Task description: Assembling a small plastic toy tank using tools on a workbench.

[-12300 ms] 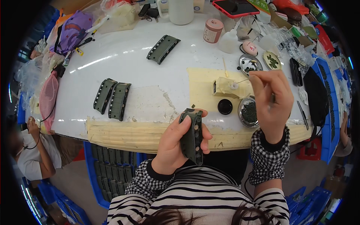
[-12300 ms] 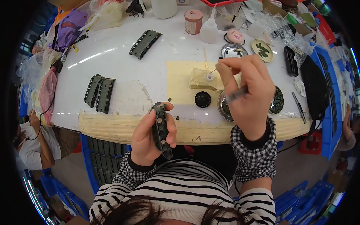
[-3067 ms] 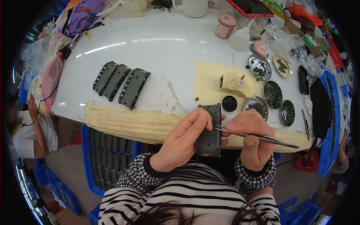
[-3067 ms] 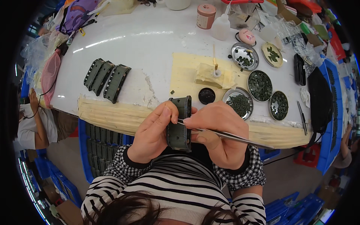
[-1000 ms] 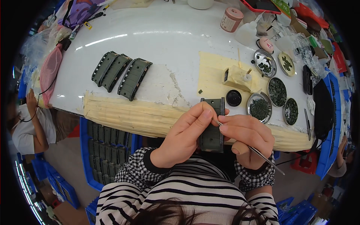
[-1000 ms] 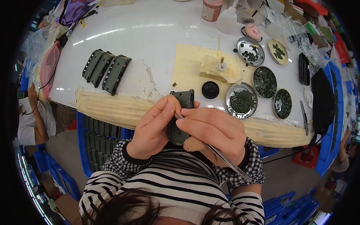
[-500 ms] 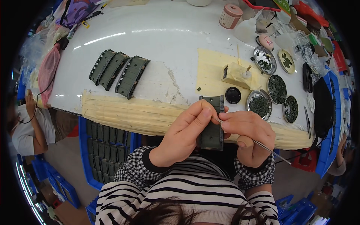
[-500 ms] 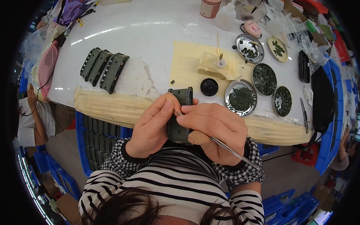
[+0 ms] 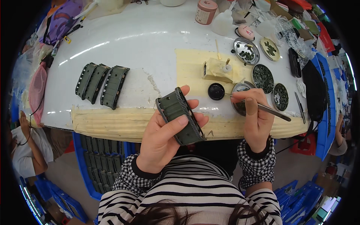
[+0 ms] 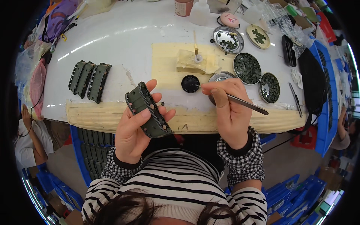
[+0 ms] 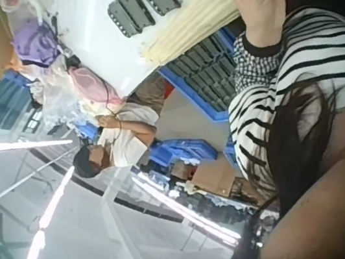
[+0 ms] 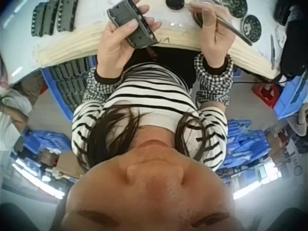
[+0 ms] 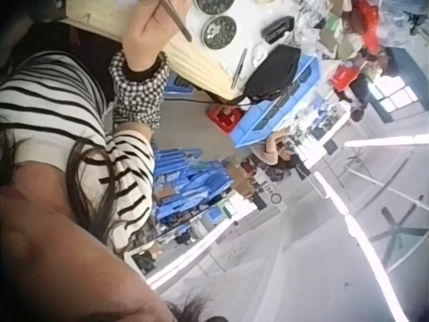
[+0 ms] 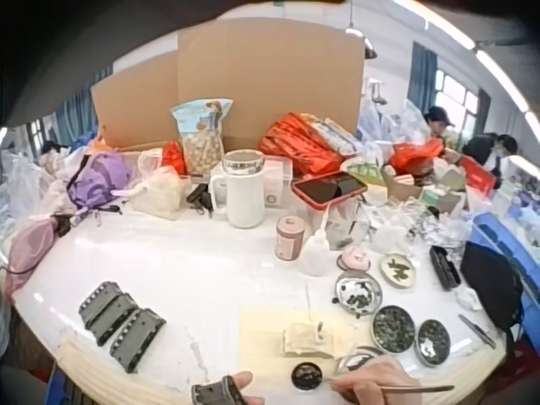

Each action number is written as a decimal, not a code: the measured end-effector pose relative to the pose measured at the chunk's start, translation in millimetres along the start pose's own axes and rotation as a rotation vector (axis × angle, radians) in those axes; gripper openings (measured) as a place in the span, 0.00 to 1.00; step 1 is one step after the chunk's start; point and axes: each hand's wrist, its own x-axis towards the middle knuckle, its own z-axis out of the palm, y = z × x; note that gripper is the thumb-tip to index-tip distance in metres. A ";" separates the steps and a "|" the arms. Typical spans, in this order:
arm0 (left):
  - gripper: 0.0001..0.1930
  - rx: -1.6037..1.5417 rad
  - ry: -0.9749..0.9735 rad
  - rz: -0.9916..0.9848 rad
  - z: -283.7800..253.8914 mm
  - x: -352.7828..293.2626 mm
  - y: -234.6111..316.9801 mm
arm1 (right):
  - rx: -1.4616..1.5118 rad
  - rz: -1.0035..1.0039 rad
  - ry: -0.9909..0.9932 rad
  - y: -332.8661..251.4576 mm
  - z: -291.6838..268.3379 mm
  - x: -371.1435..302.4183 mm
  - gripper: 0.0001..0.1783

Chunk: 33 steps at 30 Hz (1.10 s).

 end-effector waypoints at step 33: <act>0.22 -0.029 0.164 0.140 3.1 -8.4 14.7 | 0.069 -0.139 -0.087 -25.5 0.6 4.4 0.13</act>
